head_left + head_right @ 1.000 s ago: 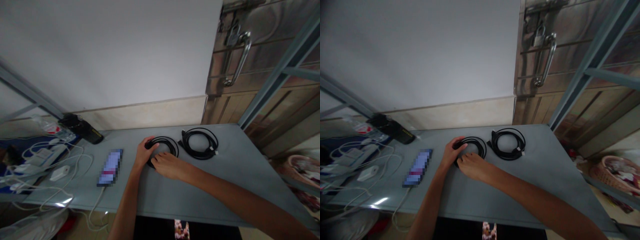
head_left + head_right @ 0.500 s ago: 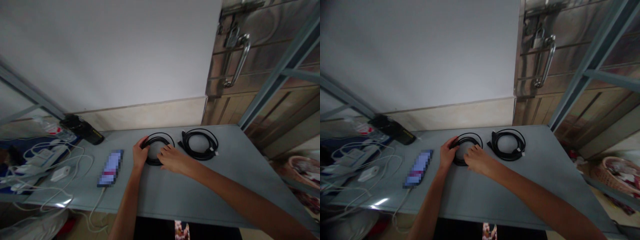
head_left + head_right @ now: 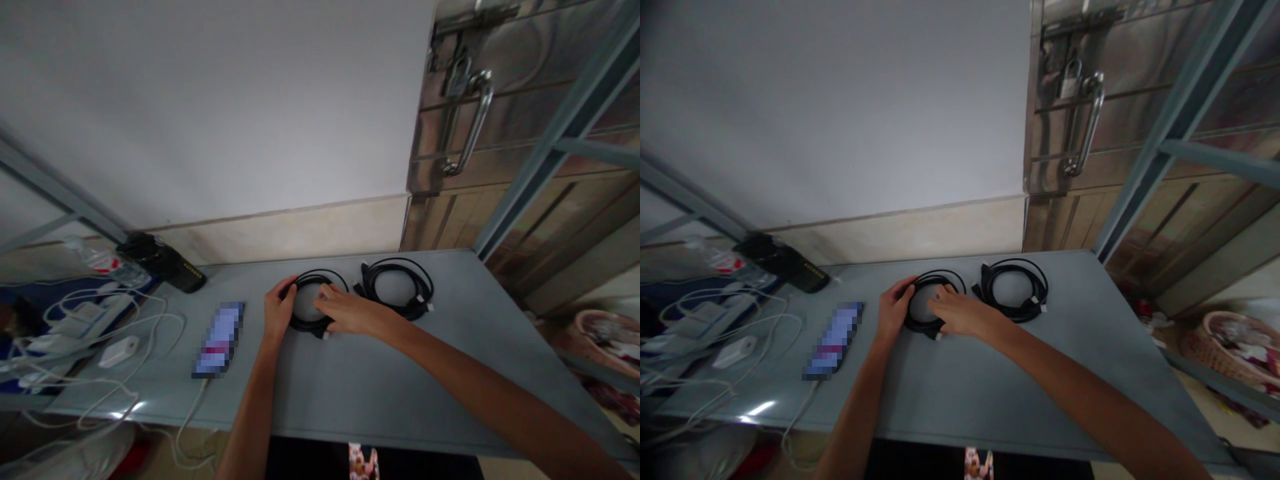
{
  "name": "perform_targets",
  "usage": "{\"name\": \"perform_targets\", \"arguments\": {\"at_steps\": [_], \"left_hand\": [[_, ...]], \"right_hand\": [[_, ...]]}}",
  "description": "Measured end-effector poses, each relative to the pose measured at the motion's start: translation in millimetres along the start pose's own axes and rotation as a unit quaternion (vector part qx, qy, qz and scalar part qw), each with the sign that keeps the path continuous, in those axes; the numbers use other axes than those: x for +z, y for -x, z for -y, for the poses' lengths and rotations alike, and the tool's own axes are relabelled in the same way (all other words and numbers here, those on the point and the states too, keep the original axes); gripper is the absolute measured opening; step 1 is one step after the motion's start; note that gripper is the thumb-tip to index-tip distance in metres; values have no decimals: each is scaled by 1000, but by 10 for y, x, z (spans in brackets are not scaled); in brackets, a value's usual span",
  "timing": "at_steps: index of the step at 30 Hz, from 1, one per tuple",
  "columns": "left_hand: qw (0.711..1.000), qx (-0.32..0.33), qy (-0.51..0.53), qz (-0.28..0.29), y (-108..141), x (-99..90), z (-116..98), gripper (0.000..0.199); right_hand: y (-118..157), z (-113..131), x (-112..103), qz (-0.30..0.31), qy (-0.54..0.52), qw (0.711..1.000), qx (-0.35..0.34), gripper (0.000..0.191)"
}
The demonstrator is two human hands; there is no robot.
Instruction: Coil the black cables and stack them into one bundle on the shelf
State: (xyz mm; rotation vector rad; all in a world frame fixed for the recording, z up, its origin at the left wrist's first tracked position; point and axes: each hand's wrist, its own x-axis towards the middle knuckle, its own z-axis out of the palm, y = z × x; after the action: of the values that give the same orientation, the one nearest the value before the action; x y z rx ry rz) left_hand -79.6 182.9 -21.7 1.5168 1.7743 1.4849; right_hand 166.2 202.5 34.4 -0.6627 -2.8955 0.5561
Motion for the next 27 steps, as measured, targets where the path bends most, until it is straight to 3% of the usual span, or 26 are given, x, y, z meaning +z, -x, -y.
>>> {"name": "perform_targets", "arguments": {"at_steps": [5,10,14,16,23,27], "left_hand": [[1000,18,2,-12,16,17,-54,40],[994,17,39,-99,17,-6,-73,43],[986,2,59,-158,-8,-17,-54,45],[983,0,65,-171,-16,-15,-56,46],[984,5,49,-173,5,-12,-115,46],[984,3,40,-173,12,-10,-121,46]], "right_hand": [[28,-21,-114,44,-4,999,15,70],[220,-147,-520,39,-14,998,40,72],[461,-354,-856,-9,19,992,127,56],[546,-442,-945,-5,48,983,180,51],[484,-472,-920,188,88,938,277,55],[437,-427,-860,204,70,940,264,30]]}}
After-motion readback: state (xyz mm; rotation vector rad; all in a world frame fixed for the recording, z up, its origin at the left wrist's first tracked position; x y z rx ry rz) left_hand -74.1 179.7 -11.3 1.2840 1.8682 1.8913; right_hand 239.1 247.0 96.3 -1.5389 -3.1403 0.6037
